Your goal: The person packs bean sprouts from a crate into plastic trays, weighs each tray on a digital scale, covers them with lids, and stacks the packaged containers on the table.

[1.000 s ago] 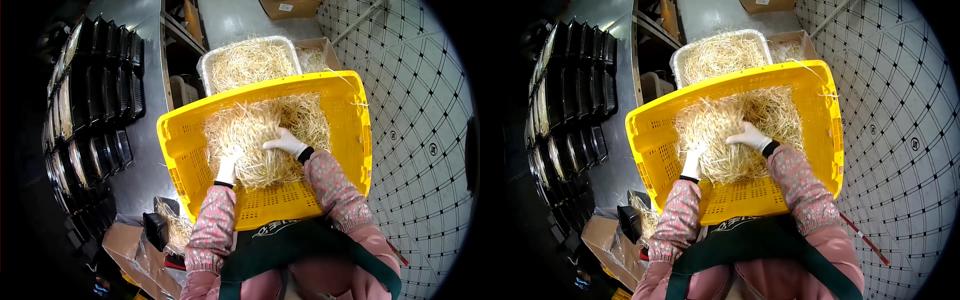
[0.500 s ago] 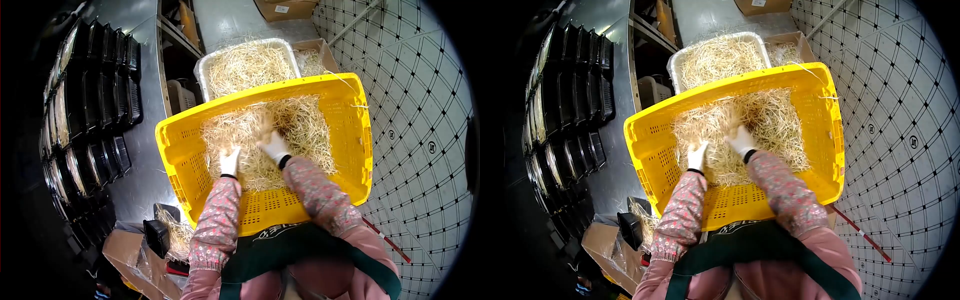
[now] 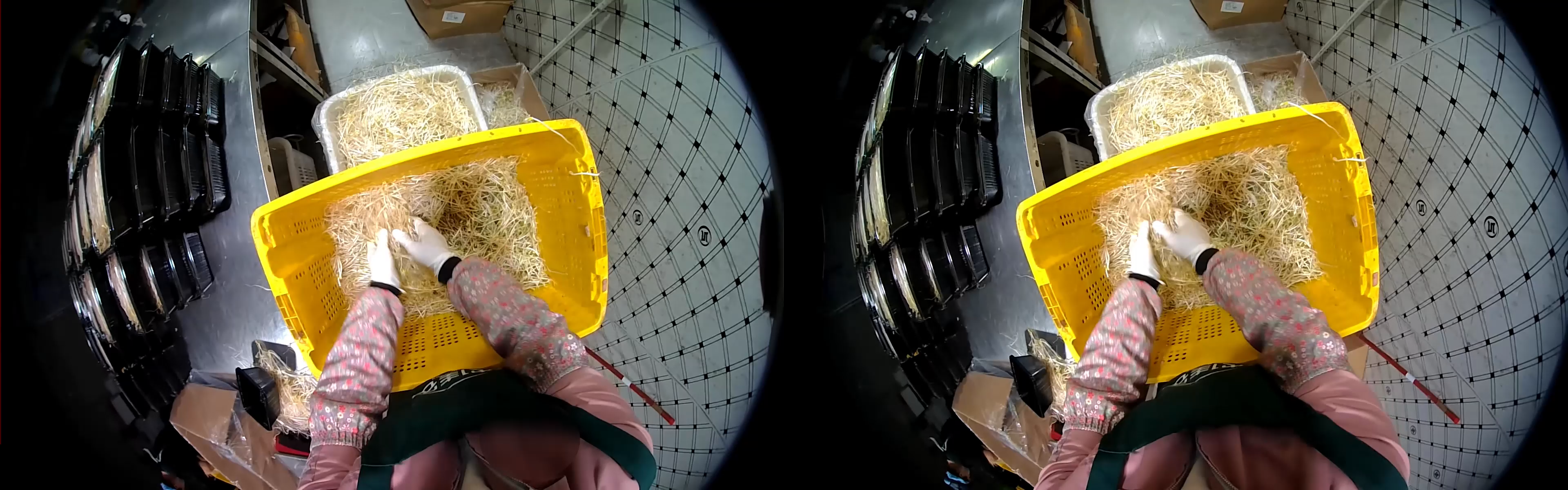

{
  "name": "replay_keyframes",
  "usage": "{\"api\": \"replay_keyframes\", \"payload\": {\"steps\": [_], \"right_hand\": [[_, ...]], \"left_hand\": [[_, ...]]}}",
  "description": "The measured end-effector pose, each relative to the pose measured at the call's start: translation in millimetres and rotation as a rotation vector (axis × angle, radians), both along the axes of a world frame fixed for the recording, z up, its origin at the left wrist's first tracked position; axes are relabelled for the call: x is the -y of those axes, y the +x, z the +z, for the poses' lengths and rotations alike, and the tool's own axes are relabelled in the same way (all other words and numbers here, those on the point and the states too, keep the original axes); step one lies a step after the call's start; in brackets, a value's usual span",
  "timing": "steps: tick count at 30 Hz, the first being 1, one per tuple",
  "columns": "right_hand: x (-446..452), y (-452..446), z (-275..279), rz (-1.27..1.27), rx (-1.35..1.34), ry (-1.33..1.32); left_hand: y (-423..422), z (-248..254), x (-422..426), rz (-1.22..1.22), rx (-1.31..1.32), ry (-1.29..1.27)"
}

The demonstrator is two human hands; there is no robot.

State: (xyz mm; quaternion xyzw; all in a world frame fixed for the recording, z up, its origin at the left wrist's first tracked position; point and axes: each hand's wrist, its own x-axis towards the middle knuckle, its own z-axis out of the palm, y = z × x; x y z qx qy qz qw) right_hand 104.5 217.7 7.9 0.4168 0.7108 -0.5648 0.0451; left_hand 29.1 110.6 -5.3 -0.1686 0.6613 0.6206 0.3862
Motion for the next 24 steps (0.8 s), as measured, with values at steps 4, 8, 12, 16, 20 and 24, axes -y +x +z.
{"api": "replay_keyframes", "payload": {"steps": [4, 8, 12, 16, 20, 24], "right_hand": [[-35, -10, 89, 0.21, -0.255, 0.235], [-76, -12, 74, 0.588, -0.307, 0.349], [-127, 15, 88, 0.681, 0.224, 0.393], [-67, 56, 87, 0.715, 0.196, 0.55], [-19, 66, 42, 1.067, 0.186, 0.812], [-78, 15, 48, 0.986, 0.311, 0.665]], "left_hand": [[55, 75, 24, -0.346, -0.813, -0.13], [71, 91, 44, -0.108, 0.164, 0.158], [55, 80, 79, -0.475, 0.137, -0.111], [43, 69, 78, -1.195, -0.852, -0.441], [30, 46, 31, -1.515, -1.01, -0.621], [-9, 29, -10, -1.403, -0.921, -0.662]]}}
